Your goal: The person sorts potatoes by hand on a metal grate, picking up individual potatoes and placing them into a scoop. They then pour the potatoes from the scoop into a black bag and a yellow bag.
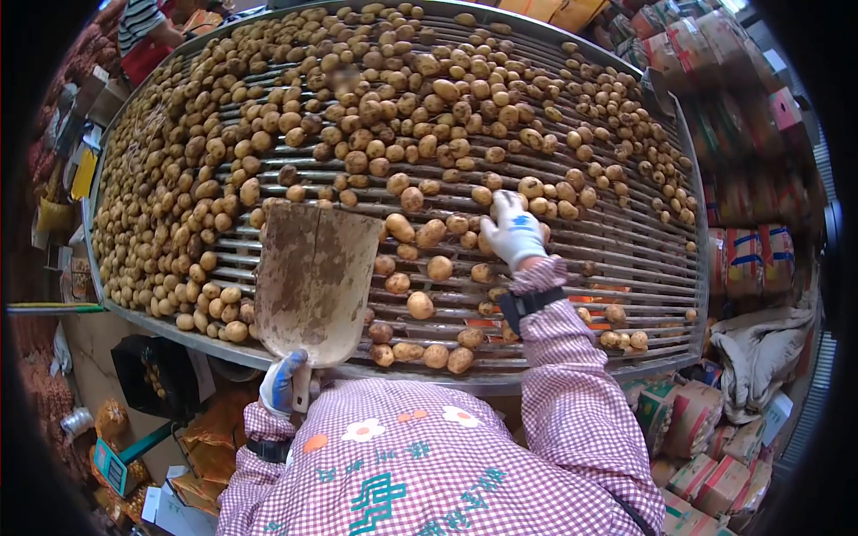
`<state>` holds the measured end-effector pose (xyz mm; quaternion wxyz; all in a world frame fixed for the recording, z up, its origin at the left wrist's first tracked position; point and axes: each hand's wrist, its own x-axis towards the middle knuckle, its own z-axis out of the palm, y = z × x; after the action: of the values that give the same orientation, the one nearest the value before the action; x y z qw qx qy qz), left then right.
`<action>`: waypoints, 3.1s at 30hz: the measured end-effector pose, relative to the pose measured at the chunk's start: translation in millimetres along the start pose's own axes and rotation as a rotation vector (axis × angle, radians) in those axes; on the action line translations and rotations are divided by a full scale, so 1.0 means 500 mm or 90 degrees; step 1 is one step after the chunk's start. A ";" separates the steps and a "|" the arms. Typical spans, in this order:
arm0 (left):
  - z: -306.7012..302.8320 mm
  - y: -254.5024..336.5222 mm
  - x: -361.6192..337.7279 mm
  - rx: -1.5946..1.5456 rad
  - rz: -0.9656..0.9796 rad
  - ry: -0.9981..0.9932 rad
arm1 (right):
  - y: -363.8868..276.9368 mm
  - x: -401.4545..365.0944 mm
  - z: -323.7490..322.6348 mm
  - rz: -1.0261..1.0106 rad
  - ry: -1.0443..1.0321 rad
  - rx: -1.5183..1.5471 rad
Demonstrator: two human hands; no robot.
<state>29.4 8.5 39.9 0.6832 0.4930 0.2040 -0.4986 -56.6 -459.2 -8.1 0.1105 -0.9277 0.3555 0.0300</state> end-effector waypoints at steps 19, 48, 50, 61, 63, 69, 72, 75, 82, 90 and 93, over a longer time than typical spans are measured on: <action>-0.029 0.004 0.010 0.376 -0.070 0.098 | 0.079 0.252 -0.110 -0.038 -0.320 -0.317; 0.007 -0.002 0.012 0.015 -0.054 0.070 | -0.043 -0.186 -0.040 -0.214 0.157 0.336; 0.016 0.004 0.006 -0.016 -0.061 0.104 | -0.002 -0.183 -0.060 -0.162 0.205 0.216; -0.033 0.005 0.031 0.078 -0.066 -0.002 | 0.124 -0.063 -0.020 0.123 0.033 0.244; -0.019 0.003 0.027 0.059 -0.068 0.019 | 0.140 -0.039 -0.027 0.103 0.114 0.286; -0.002 0.014 0.019 0.062 -0.075 0.031 | 0.253 0.105 -0.110 0.179 0.076 -0.008; -0.014 0.011 0.019 0.042 -0.072 0.058 | 0.207 0.143 -0.169 0.220 -0.183 -0.134; -0.018 0.007 0.019 0.030 -0.074 0.084 | 0.191 0.155 -0.173 0.201 -0.222 -0.175; 0.025 0.012 0.010 0.088 -0.038 0.105 | 0.240 0.123 -0.171 0.096 -0.256 -0.187; -0.001 0.006 0.013 0.181 -0.012 0.057 | 0.269 0.094 -0.125 0.124 -0.065 -0.084; 0.018 -0.003 0.006 0.172 0.006 0.130 | 0.139 0.044 -0.143 0.053 0.118 0.091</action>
<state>27.4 -0.6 40.8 0.5886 0.6297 0.2010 -0.4655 -88.0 -539.9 45.6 0.1412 -0.9007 0.4036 -0.0768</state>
